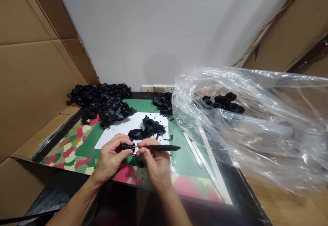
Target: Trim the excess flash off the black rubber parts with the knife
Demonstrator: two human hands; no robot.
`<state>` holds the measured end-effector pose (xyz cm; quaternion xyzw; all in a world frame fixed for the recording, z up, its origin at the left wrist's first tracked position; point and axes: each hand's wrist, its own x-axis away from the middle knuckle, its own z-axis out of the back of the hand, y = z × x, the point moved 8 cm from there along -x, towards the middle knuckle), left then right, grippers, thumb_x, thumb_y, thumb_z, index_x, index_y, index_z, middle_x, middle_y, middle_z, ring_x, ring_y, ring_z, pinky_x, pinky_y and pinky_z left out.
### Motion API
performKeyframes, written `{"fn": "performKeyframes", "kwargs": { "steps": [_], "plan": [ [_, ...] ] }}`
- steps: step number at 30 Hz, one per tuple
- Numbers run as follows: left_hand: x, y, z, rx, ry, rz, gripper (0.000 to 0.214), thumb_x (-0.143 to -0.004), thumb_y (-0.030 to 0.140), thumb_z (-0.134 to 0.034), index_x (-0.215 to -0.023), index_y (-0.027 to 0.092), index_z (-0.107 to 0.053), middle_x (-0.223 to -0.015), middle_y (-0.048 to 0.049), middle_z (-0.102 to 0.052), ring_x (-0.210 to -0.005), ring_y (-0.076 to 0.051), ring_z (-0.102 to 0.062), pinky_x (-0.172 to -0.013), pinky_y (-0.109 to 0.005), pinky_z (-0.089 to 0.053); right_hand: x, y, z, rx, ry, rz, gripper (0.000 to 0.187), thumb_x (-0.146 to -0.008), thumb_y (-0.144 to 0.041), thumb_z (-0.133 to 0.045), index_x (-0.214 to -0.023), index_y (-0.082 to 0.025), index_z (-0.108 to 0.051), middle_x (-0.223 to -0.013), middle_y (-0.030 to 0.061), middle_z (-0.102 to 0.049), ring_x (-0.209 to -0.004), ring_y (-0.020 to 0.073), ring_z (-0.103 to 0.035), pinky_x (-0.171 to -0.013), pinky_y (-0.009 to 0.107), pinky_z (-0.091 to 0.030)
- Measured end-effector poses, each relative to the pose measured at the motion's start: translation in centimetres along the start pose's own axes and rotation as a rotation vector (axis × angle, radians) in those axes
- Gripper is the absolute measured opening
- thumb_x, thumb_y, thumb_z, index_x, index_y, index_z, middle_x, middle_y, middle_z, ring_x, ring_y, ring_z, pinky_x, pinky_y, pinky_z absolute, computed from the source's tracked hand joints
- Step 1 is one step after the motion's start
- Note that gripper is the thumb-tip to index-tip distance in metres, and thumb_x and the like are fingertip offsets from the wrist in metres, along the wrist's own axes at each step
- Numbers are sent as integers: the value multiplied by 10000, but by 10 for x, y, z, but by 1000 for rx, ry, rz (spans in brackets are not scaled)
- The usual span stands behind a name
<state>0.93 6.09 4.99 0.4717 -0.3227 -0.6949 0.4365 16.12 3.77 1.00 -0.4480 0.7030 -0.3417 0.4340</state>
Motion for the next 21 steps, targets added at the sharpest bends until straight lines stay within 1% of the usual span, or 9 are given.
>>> {"fn": "performKeyframes", "kwargs": {
  "steps": [3, 9, 13, 16, 18, 20, 21],
  "plan": [
    [1, -2, -1, -12, -7, 1, 108, -694, 106, -671, -757, 193, -683, -789, -20, -609, -764, -164, -575, -650, -254, -452, -1, 1, -1, 19, 1, -15, 147, -813, -343, -678, -799, -201, -713, -819, 23, -648, -566, 125, -638, -557, 264, -541],
    [3, -5, -2, -54, -35, -10, 108, -716, 106, -669, -780, 193, -675, -811, -22, -606, -795, -169, -577, -674, -259, -452, 0, 7, -1, 55, 2, -72, 189, -819, -371, -660, -796, -187, -696, -743, 18, -658, -552, 130, -631, -542, 252, -523],
    [3, -1, -2, -78, -23, -50, 114, -720, 99, -674, -784, 193, -675, -808, -19, -611, -786, -164, -582, -680, -257, -456, 1, 10, 0, 121, 11, -108, 207, -832, -382, -640, -811, -183, -692, -652, 10, -655, -548, 140, -617, -548, 259, -500],
    [5, 4, -4, -98, -8, -104, 131, -731, 81, -661, -794, 195, -667, -801, -12, -613, -769, -152, -585, -675, -245, -457, -2, 9, 1, 166, 37, -126, 263, -814, -420, -650, -743, -170, -690, -595, 10, -638, -536, 138, -589, -546, 259, -473],
    [7, 6, -6, -114, -16, -151, 128, -746, 85, -655, -807, 197, -664, -808, -14, -615, -767, -148, -589, -678, -242, -461, -4, 13, 1, 115, 63, -202, 356, -789, -481, -660, -653, -152, -674, -525, 14, -611, -506, 129, -557, -538, 256, -452],
    [8, 7, -8, -124, -43, -200, 111, -754, 105, -662, -816, 196, -668, -826, -23, -621, -782, -154, -599, -695, -249, -469, -3, 21, -4, -47, 56, -344, 428, -728, -545, -695, -582, -146, -641, -436, -2, -559, -427, 104, -495, -493, 244, -418],
    [7, 5, -8, -126, -50, -206, 106, -751, 111, -666, -816, 195, -672, -831, -27, -625, -788, -158, -603, -706, -254, -472, 1, 26, -8, -153, 24, -424, 447, -696, -567, -713, -567, -148, -624, -394, -18, -523, -381, 89, -449, -459, 236, -393]
  ]
}}
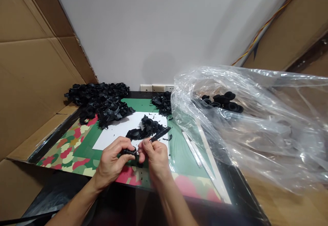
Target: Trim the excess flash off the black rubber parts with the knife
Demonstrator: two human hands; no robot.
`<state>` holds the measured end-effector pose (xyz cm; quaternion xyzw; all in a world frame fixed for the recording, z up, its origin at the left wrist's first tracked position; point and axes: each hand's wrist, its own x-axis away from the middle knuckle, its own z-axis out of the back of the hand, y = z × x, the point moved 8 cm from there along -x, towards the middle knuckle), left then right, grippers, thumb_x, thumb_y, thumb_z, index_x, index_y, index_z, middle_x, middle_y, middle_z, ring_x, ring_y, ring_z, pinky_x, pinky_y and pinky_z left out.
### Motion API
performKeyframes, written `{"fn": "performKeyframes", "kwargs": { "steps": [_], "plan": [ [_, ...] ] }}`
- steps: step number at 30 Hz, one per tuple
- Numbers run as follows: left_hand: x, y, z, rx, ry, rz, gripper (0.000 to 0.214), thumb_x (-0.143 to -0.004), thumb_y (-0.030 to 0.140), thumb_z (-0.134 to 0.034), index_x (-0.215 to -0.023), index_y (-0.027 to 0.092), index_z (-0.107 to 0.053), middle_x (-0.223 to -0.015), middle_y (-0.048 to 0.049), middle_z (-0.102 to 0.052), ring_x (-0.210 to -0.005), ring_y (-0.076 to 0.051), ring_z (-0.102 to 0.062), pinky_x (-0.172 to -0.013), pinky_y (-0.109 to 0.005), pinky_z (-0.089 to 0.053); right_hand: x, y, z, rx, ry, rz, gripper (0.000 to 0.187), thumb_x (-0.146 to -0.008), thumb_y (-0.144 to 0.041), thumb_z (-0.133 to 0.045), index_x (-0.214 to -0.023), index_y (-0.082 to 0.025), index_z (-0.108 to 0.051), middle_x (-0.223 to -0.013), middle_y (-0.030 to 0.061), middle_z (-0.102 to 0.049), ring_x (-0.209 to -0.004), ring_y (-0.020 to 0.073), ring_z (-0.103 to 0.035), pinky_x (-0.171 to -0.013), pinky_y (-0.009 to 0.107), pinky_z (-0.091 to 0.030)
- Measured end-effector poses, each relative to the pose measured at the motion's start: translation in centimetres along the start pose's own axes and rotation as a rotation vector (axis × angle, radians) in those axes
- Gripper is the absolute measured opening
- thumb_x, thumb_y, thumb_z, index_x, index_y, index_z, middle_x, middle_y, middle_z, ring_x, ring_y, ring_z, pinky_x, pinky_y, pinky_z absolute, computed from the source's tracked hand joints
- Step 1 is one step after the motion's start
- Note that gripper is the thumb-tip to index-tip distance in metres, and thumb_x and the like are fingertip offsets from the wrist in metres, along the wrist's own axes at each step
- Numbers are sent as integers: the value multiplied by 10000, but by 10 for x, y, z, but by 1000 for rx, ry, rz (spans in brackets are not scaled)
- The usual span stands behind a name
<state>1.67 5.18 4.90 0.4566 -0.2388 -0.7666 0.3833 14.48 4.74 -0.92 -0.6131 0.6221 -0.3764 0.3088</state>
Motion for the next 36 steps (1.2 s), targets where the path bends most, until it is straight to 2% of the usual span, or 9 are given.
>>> {"fn": "performKeyframes", "kwargs": {
  "steps": [3, 5, 11, 16, 19, 24, 27, 31, 36],
  "plan": [
    [-1, -16, 5, 28, 28, 93, 113, -728, 112, -674, -803, 197, -681, -812, -25, -632, -780, -164, -603, -695, -259, -474, 11, 11, -17, -200, -215, -182, 451, -671, -576, -731, -586, -151, -611, -343, -54, -455, -299, 56, -330, -381, 213, -309],
    [-1, -28, 8, 86, 53, 193, 115, -707, 128, -691, -799, 196, -691, -800, -25, -629, -757, -165, -591, -650, -252, -467, 17, 12, -18, -215, -268, -195, 434, -694, -552, -730, -597, -143, -620, -374, -48, -475, -303, 46, -321, -379, 206, -293],
    [0, -38, 9, 244, 99, 312, 152, -637, 121, -721, -776, 183, -714, -802, -39, -629, -736, -165, -572, -607, -240, -444, 9, 5, 13, -119, -64, -98, 395, -681, -525, -758, -682, -141, -661, -571, -12, -567, -431, 74, -472, -458, 209, -366],
    [0, -35, 8, 220, 92, 298, 139, -644, 125, -719, -768, 187, -708, -792, -28, -622, -732, -158, -566, -606, -235, -446, 4, -7, 14, -89, -29, 29, 353, -724, -489, -732, -647, -152, -654, -699, 14, -585, -600, 127, -563, -581, 248, -458],
    [1, -33, 7, 172, 82, 293, 139, -651, 119, -710, -770, 190, -698, -791, -18, -615, -688, -140, -553, -575, -225, -441, 4, -7, 12, -125, -12, 12, 333, -720, -455, -735, -610, -158, -635, -715, 20, -591, -640, 146, -582, -637, 277, -474],
    [2, -31, 8, 126, 72, 267, 171, -655, 110, -724, -802, 193, -697, -831, -24, -617, -712, -143, -565, -573, -221, -439, 3, -1, 17, -61, 59, 1, 259, -688, -393, -755, -802, -172, -683, -694, -2, -603, -513, 93, -486, -591, 278, -453],
    [1, -30, 7, 120, 62, 253, 176, -661, 120, -736, -817, 192, -697, -836, -25, -612, -727, -146, -571, -593, -227, -441, 1, 1, 21, 108, 109, 25, 335, -725, -455, -708, -874, -157, -677, -522, -57, -469, -442, 84, -388, -455, 230, -332],
    [-1, -27, 6, 138, 58, 255, 174, -668, 119, -731, -820, 194, -696, -834, -21, -611, -726, -141, -567, -596, -223, -441, -2, 6, 7, 324, 6, -10, 379, -735, -509, -666, -796, -134, -665, -502, -67, -391, -426, 70, -312, -406, 215, -223],
    [-4, -28, 2, 245, 67, 307, 172, -628, 159, -774, -785, 183, -709, -811, -22, -604, -677, -128, -552, -540, -209, -427, -3, 12, -3, 336, -42, -40, 322, -733, -466, -660, -711, -150, -602, -501, -80, -346, -420, 58, -262, -387, 205, -195]
  ]
}}
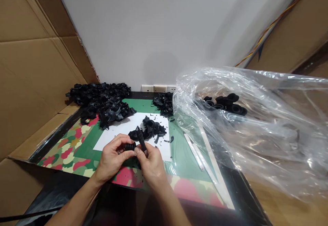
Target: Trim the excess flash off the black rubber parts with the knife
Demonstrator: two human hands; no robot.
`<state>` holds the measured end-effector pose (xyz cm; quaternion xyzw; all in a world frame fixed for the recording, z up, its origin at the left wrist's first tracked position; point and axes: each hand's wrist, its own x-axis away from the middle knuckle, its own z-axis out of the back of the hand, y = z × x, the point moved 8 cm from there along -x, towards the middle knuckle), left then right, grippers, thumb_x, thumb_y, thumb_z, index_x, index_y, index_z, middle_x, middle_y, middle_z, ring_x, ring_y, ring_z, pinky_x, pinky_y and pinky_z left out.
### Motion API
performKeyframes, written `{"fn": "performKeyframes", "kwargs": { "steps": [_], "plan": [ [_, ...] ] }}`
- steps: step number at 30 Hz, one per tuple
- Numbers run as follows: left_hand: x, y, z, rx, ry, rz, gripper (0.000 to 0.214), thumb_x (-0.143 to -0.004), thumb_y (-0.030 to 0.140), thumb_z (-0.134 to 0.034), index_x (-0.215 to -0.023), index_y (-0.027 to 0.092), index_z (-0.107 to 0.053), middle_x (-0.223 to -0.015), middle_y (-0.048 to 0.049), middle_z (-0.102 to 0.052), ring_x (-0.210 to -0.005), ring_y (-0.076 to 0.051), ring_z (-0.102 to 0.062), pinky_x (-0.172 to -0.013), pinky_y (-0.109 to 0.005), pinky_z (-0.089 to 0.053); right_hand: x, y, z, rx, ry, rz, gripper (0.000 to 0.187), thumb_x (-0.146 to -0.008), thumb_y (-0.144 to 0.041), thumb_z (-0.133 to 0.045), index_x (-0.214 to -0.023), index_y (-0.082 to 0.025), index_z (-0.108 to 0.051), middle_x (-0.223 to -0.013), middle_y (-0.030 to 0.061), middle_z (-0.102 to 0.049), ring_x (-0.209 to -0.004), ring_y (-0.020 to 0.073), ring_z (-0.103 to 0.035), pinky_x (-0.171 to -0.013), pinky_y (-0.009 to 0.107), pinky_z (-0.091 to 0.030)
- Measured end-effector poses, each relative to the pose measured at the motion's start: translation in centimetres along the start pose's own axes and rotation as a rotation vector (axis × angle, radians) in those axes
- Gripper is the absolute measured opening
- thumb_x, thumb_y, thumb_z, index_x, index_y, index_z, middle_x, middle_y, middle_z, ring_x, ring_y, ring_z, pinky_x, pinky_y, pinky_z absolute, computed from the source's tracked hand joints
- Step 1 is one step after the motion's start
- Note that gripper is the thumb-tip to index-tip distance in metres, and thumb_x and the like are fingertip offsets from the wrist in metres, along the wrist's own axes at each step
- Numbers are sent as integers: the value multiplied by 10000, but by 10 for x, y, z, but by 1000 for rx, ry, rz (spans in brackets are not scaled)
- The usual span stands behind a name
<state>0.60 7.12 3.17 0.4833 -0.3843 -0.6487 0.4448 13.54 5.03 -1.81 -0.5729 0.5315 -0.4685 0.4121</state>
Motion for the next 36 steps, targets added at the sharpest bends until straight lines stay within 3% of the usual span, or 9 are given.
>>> {"fn": "performKeyframes", "kwargs": {
  "steps": [4, 9, 26, 31, 36],
  "plan": [
    [-1, -11, -2, 131, -3, 102, 213, -596, 142, -779, -800, 174, -729, -834, -37, -607, -733, -151, -578, -590, -225, -465, 1, 7, 0, -105, 4, -40, 354, -727, -500, -663, -734, -158, -573, -477, -97, -314, -393, 56, -276, -381, 196, -202],
    [-2, -16, -4, 184, 2, 132, 225, -570, 134, -785, -786, 175, -740, -808, -33, -606, -719, -146, -573, -586, -218, -465, 1, 10, 4, -186, 40, -66, 406, -667, -536, -711, -717, -162, -563, -469, -106, -309, -381, 45, -259, -370, 191, -214],
    [-2, -1, -4, 115, 37, 66, 247, -564, 119, -782, -790, 180, -704, -807, -15, -581, -624, -110, -508, -507, -199, -400, 1, 11, 3, -214, 79, -105, 406, -639, -509, -748, -722, -153, -572, -467, -105, -342, -376, 41, -278, -365, 186, -231],
    [0, -5, -5, 157, -7, 110, 197, -629, 151, -725, -818, 176, -677, -824, -26, -572, -724, -147, -561, -552, -209, -446, 3, 6, 0, -198, 85, -87, 418, -620, -521, -754, -719, -153, -585, -471, -104, -343, -375, 44, -288, -360, 188, -233],
    [1, 2, -4, 26, -66, -1, 143, -707, 149, -669, -845, 185, -688, -841, -31, -577, -729, -143, -548, -592, -222, -444, 3, 7, -2, -196, 95, -78, 417, -626, -529, -750, -714, -158, -583, -453, -110, -329, -366, 47, -290, -358, 191, -244]
  ]
}}
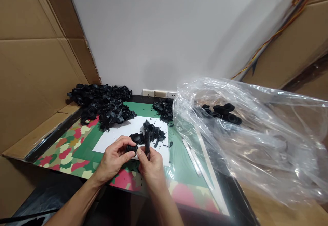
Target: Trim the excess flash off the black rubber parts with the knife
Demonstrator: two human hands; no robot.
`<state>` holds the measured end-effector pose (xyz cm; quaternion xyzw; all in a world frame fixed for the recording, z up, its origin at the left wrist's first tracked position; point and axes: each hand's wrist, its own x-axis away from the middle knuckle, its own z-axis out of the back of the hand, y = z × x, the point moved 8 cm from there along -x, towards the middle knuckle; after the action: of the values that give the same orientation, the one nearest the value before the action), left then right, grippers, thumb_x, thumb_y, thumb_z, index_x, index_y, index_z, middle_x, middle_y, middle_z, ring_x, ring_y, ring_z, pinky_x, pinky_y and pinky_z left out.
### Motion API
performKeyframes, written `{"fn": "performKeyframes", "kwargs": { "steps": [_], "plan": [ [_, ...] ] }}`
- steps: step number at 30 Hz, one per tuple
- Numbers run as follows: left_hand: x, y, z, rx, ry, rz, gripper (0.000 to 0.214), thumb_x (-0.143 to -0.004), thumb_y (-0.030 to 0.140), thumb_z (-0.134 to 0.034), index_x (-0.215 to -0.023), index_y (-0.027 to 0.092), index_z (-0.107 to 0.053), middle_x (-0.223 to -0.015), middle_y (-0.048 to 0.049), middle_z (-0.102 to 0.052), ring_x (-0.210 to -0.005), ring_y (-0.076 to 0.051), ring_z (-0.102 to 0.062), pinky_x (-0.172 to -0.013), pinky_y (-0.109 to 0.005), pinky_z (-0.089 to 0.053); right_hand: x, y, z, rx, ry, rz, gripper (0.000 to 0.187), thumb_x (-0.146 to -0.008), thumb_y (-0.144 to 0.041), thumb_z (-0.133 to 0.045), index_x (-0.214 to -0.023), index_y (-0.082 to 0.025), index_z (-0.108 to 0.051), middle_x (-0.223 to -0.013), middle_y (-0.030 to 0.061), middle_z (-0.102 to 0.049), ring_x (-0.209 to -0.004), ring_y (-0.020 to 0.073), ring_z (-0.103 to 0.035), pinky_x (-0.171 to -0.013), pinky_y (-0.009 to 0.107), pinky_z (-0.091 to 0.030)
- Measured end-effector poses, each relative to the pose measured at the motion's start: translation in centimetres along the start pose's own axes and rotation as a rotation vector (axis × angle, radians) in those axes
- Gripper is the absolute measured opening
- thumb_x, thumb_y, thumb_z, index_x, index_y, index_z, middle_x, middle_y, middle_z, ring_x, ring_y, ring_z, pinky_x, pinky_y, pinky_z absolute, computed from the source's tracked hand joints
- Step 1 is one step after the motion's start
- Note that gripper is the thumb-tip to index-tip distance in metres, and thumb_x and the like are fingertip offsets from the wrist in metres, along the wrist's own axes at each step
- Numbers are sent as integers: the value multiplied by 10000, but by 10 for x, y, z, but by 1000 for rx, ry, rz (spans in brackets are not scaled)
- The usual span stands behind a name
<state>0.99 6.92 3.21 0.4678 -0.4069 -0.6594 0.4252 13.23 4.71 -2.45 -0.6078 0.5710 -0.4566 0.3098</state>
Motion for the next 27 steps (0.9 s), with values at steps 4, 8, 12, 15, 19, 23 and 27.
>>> {"fn": "performKeyframes", "kwargs": {
  "steps": [4, 8, 12, 15, 19, 23, 27],
  "plan": [
    [0, 5, 1, -90, -12, -41, 121, -731, 158, -643, -848, 184, -658, -837, -27, -578, -707, -140, -539, -582, -227, -434, -1, 3, -2, -7, -8, 2, 439, -628, -555, -744, -709, -159, -572, -458, -115, -316, -363, 43, -277, -359, 194, -237],
    [0, 10, 1, -154, -34, -73, 113, -740, 148, -621, -845, 182, -643, -842, -27, -582, -694, -138, -533, -575, -231, -420, 0, 0, 1, 40, -7, 25, 459, -636, -578, -735, -734, -154, -590, -475, -99, -360, -385, 56, -313, -386, 204, -248],
    [0, 10, 1, -170, -47, -79, 105, -748, 158, -626, -848, 183, -648, -848, -28, -581, -702, -140, -533, -582, -237, -421, 2, -14, 21, 65, 98, 149, 458, -718, -601, -666, -821, -154, -652, -535, -45, -463, -508, 109, -427, -485, 235, -338],
    [-1, 9, 0, -168, -52, -80, 98, -756, 157, -619, -846, 183, -646, -841, -29, -580, -696, -137, -527, -579, -235, -418, 6, -25, 36, 37, 154, 249, 431, -757, -604, -632, -799, -176, -661, -646, -10, -519, -606, 128, -478, -567, 249, -390],
    [0, 6, -1, -180, -62, -61, 100, -762, 162, -612, -855, 179, -645, -843, -26, -577, -678, -127, -513, -578, -236, -414, 9, -32, 40, -17, 110, 298, 422, -793, -603, -600, -783, -183, -642, -561, -48, -415, -491, 97, -401, -470, 230, -327],
    [0, 4, -1, -176, -75, -32, 97, -778, 174, -604, -866, 178, -645, -856, -27, -574, -695, -130, -517, -588, -244, -417, 8, -30, 32, -84, 31, 287, 418, -755, -596, -650, -751, -180, -604, -477, -79, -395, -372, 74, -371, -393, 214, -283],
    [0, 2, -3, -157, -92, -11, 100, -781, 180, -606, -875, 182, -640, -870, -30, -568, -727, -141, -528, -594, -244, -420, 8, -32, 24, -65, -11, 271, 344, -725, -493, -732, -807, -184, -603, -495, -61, -525, -391, 106, -513, -442, 239, -403]
  ]
}}
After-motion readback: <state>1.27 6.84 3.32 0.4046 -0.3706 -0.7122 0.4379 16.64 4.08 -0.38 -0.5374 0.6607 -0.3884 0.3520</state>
